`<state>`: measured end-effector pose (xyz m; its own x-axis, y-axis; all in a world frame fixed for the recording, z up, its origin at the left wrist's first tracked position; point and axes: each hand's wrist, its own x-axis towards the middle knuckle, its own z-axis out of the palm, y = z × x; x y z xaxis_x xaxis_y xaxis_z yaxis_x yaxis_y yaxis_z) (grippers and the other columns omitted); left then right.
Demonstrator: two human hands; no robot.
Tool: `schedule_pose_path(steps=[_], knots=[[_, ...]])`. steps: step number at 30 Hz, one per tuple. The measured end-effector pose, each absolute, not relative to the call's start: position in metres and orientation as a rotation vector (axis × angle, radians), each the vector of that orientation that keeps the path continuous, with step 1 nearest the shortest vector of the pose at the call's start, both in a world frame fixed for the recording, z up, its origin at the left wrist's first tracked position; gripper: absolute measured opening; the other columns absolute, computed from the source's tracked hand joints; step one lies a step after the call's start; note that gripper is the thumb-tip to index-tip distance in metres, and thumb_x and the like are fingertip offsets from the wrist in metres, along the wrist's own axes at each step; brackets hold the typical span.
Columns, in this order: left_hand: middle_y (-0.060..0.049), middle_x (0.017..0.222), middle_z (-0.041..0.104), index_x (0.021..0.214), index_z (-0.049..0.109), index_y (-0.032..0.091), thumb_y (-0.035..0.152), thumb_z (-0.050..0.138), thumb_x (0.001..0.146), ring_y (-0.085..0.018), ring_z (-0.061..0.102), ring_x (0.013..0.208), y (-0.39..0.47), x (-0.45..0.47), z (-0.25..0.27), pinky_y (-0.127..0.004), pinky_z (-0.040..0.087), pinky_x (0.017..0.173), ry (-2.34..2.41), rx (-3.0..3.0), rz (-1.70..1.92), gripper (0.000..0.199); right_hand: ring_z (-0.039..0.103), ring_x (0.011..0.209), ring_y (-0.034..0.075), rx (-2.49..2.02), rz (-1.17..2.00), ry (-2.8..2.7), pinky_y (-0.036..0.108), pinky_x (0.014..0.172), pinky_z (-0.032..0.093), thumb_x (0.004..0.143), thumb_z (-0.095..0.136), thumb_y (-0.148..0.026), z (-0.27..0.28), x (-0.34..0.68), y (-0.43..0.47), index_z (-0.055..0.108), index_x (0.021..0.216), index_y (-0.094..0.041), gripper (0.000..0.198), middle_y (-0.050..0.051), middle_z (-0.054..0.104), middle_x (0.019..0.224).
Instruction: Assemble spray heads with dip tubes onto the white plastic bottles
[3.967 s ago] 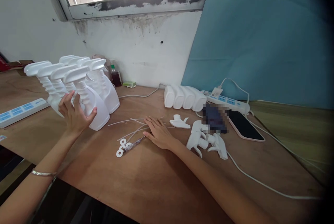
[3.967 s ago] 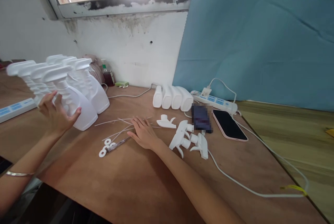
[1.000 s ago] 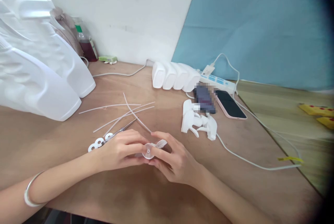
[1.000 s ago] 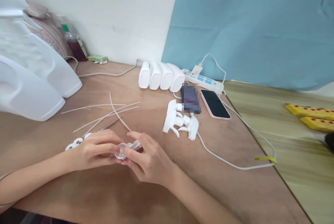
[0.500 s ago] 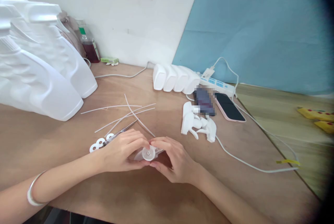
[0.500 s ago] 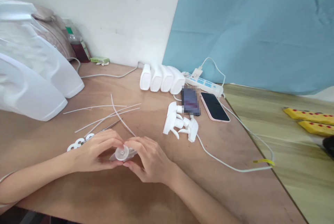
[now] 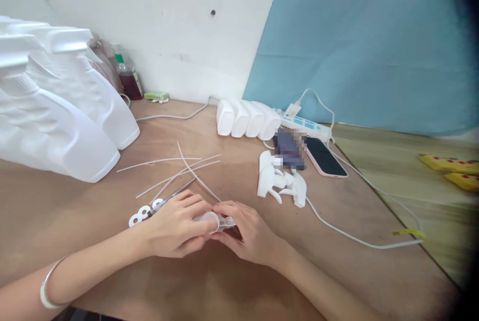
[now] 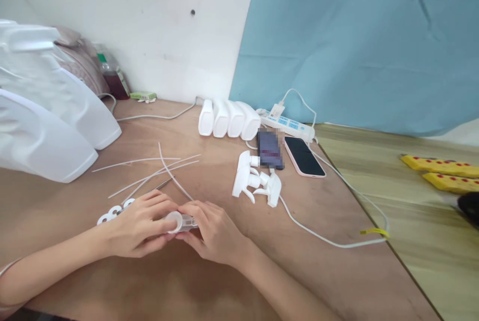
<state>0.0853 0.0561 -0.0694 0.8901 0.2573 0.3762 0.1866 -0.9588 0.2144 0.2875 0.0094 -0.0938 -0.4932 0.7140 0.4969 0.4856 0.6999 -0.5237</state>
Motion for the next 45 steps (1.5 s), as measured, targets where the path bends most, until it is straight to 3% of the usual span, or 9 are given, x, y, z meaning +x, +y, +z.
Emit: schedule_pose_path(steps=[7, 10, 14, 20, 26, 29, 37, 41, 45], knots=[[-0.008, 0.088, 0.054, 0.082, 0.052, 0.018, 0.011, 0.041, 0.077, -0.017, 0.044, 0.071, 0.054, 0.087, -0.066, -0.031, 0.035, 0.062, 0.360, 2.911, 0.589, 0.013, 0.058, 0.089, 0.018, -0.897, 0.402, -2.187, 0.031, 0.073, 0.049, 0.085, 0.053, -0.028, -0.097, 0.289, 0.010, 0.042, 0.110, -0.017, 0.030, 0.009, 0.060, 0.099], [-0.010, 0.098, 0.053, 0.084, 0.053, 0.018, 0.015, 0.047, 0.077, -0.022, 0.047, 0.088, 0.052, 0.087, -0.062, -0.037, 0.039, 0.073, 0.342, 2.874, 0.612, 0.010, 0.059, 0.089, 0.018, -0.893, 0.363, -2.173, 0.030, 0.073, 0.048, 0.085, 0.054, -0.027, -0.097, 0.289, 0.010, 0.042, 0.111, -0.017, 0.031, 0.009, 0.060, 0.099], [-0.013, 0.106, 0.047, 0.099, 0.055, 0.018, 0.026, 0.050, 0.076, -0.030, 0.040, 0.107, 0.057, 0.084, -0.057, -0.049, 0.037, 0.086, 0.310, 2.785, 0.855, 0.025, 0.059, 0.086, 0.018, -0.889, 0.303, -2.218, 0.029, 0.072, 0.048, 0.086, 0.051, -0.027, -0.094, 0.291, 0.008, 0.042, 0.113, -0.017, 0.031, 0.008, 0.062, 0.098], [-0.008, 0.094, 0.054, 0.089, 0.057, 0.017, 0.011, 0.047, 0.075, -0.022, 0.049, 0.093, 0.072, 0.078, -0.040, -0.039, 0.040, 0.081, 0.529, 2.806, 0.917, 0.018, 0.059, 0.076, 0.013, -0.856, 0.175, -2.247, 0.024, 0.067, 0.047, 0.088, 0.048, -0.026, -0.094, 0.293, 0.006, 0.050, 0.101, -0.019, 0.015, 0.006, 0.062, 0.095], [-0.007, 0.087, 0.059, 0.101, 0.059, 0.020, 0.017, 0.039, 0.084, -0.020, 0.054, 0.081, 0.092, 0.082, -0.040, -0.034, 0.037, 0.072, 1.007, 2.916, 0.270, 0.026, 0.056, 0.073, 0.012, -0.837, 0.128, -2.317, 0.023, 0.065, 0.044, 0.087, 0.046, -0.024, -0.091, 0.294, 0.002, 0.056, 0.096, -0.020, 0.013, 0.006, 0.059, 0.095], [-0.006, 0.077, 0.064, 0.101, 0.061, 0.021, 0.025, 0.038, 0.087, -0.020, 0.058, 0.076, 0.095, 0.089, -0.046, -0.034, 0.036, 0.073, 1.122, 2.880, 0.117, 0.027, 0.055, 0.073, 0.011, -0.856, 0.199, -2.332, 0.023, 0.066, 0.043, 0.087, 0.046, -0.025, -0.088, 0.294, 0.002, 0.057, 0.096, -0.020, 0.015, 0.004, 0.058, 0.096], [-0.005, 0.069, 0.065, 0.071, 0.060, 0.018, 0.041, 0.043, 0.083, -0.021, 0.059, 0.066, 0.096, 0.108, -0.054, -0.027, 0.035, 0.057, 1.494, 2.628, 0.213, 0.031, 0.054, 0.070, 0.011, -0.812, 0.168, -2.328, 0.023, 0.064, 0.042, 0.087, 0.044, -0.024, -0.087, 0.293, 0.005, 0.058, 0.090, -0.021, 0.014, 0.004, 0.058, 0.091], [-0.001, 0.073, 0.066, 0.080, 0.057, 0.021, 0.030, 0.050, 0.077, -0.019, 0.060, 0.069, 0.098, 0.106, -0.055, -0.025, 0.036, 0.057, 1.535, 2.498, 0.257, 0.012, 0.054, 0.071, 0.012, -0.832, 0.173, -2.316, 0.024, 0.066, 0.042, 0.088, 0.045, -0.026, -0.089, 0.293, 0.005, 0.056, 0.094, -0.020, 0.014, 0.004, 0.058, 0.093], [0.001, 0.074, 0.065, 0.093, 0.052, 0.021, 0.026, 0.052, 0.074, -0.018, 0.060, 0.070, 0.095, 0.099, -0.049, -0.025, 0.039, 0.060, 1.534, 2.401, 0.272, 0.020, 0.054, 0.070, 0.012, -0.833, 0.123, -2.314, 0.024, 0.063, 0.041, 0.088, 0.046, -0.026, -0.091, 0.294, 0.005, 0.052, 0.098, -0.021, 0.014, 0.004, 0.058, 0.092]])
